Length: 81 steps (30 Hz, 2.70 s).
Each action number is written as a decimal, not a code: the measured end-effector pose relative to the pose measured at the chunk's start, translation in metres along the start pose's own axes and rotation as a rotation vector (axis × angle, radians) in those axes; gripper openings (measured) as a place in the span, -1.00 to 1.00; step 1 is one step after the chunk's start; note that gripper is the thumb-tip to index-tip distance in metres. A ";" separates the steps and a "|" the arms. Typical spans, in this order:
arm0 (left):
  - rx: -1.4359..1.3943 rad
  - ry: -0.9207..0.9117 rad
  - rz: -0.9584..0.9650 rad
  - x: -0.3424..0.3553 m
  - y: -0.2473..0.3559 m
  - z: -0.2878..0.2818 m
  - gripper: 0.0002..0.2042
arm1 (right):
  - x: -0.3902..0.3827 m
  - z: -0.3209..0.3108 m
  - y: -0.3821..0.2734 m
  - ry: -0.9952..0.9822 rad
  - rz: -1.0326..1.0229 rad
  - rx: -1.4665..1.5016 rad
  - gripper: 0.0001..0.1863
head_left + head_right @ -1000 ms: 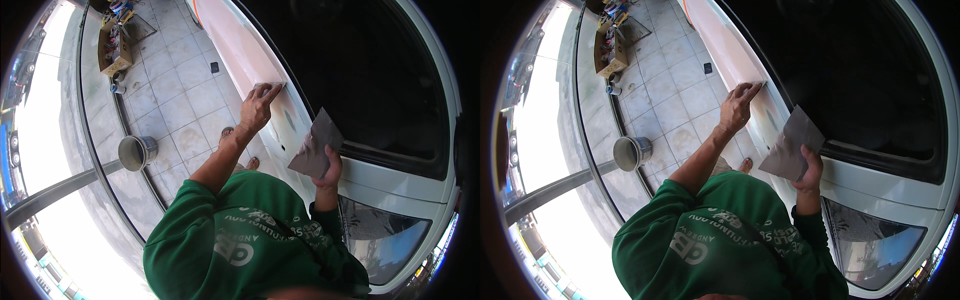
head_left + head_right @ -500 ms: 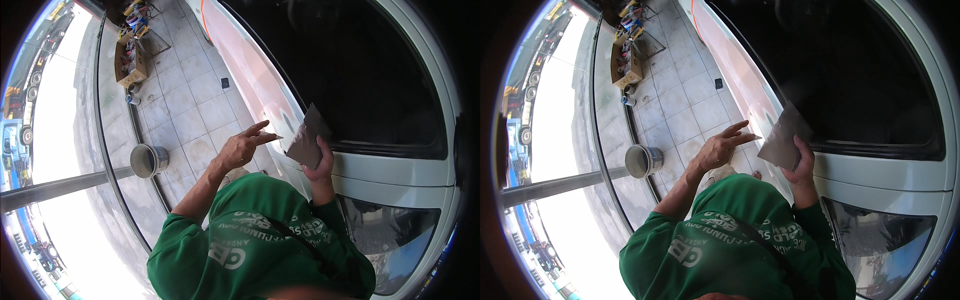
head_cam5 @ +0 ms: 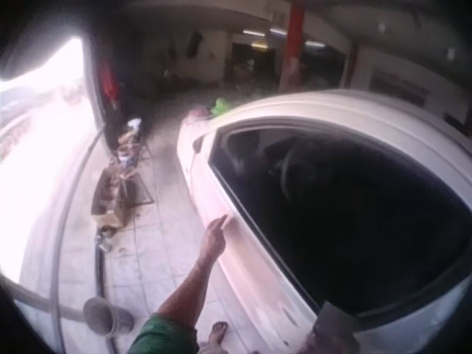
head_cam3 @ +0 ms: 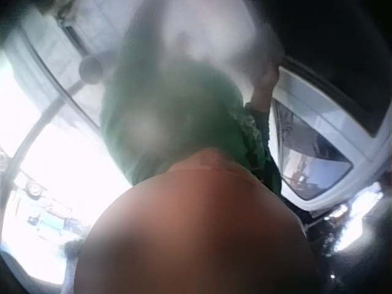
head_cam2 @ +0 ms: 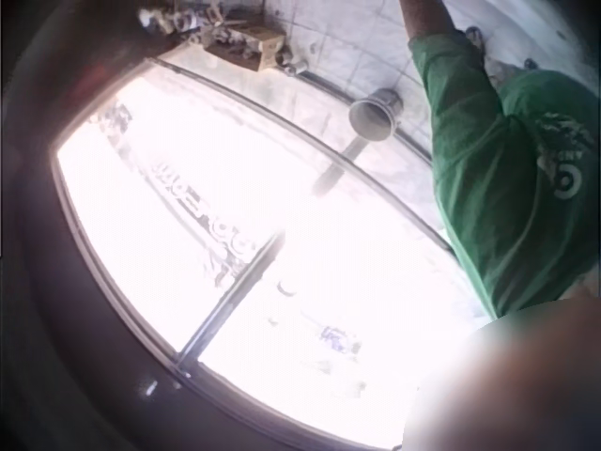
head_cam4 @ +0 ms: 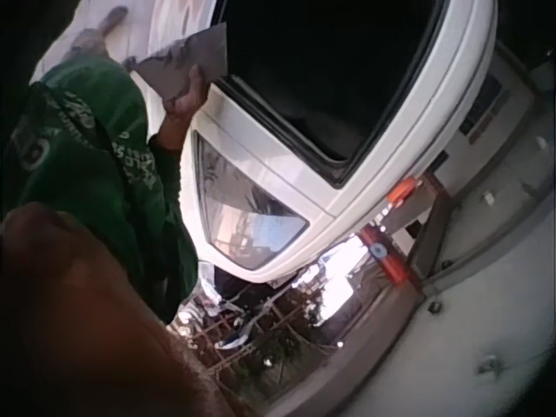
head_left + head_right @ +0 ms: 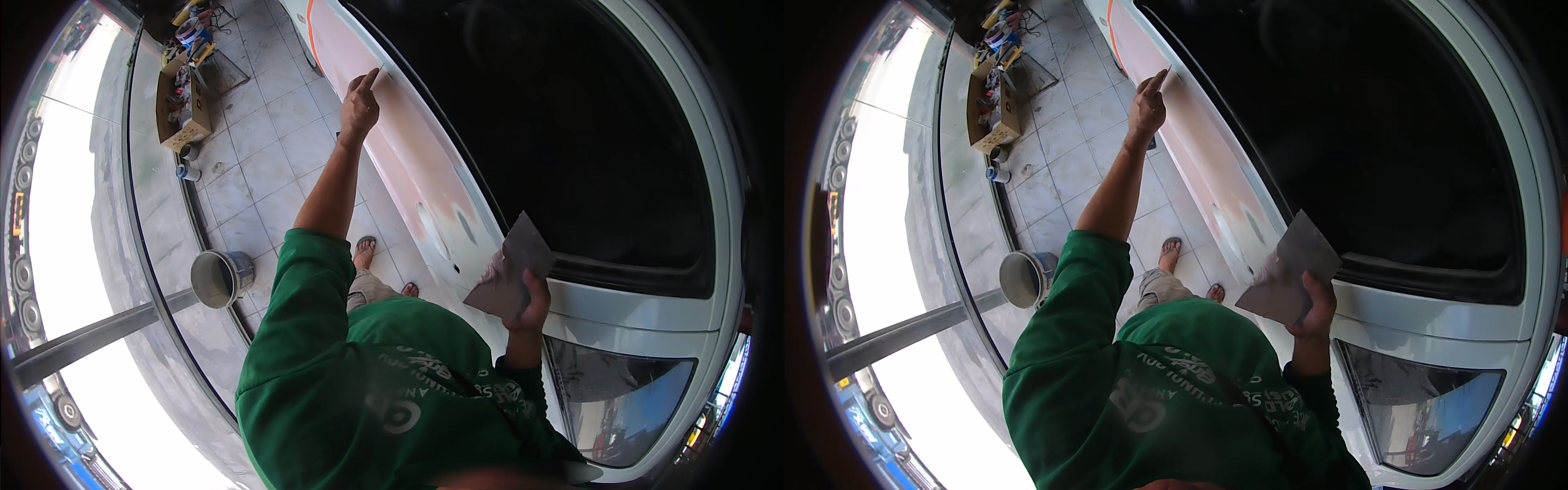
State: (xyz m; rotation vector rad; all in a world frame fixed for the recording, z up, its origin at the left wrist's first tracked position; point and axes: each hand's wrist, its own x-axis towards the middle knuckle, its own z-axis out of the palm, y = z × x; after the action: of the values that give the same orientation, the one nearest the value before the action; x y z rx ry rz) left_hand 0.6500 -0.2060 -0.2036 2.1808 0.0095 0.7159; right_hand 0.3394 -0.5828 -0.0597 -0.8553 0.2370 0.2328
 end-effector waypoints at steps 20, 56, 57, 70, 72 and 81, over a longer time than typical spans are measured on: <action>0.057 -0.212 -0.008 -0.181 0.159 -0.013 -0.44 | -0.023 -0.033 -0.008 -0.121 0.049 0.091 -0.42; -0.102 -0.221 0.333 -0.243 0.217 -0.272 -0.58 | -0.034 0.137 0.091 -0.369 -0.266 -0.953 -0.52; -0.156 -0.188 0.275 -0.250 0.202 -0.271 -0.61 | -0.025 0.144 0.106 -0.299 -0.213 -0.922 -0.53; -0.421 0.010 0.276 -0.200 0.130 -0.417 -0.56 | 0.037 0.267 0.173 -0.380 0.112 -0.085 -0.60; -0.516 0.043 0.194 -0.190 0.129 -0.401 -0.54 | 0.045 0.286 0.199 -0.377 0.295 0.148 -0.64; -0.013 -0.043 0.080 -0.106 -0.002 -0.393 -0.58 | 0.128 0.315 0.213 -0.582 -0.022 -0.656 -0.57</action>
State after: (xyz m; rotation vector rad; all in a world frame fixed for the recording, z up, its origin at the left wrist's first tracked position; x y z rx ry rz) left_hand 0.3667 0.0486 -0.0598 2.1940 -0.1047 0.7121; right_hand 0.4329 -0.1931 -0.0506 -1.3913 -0.4191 0.5425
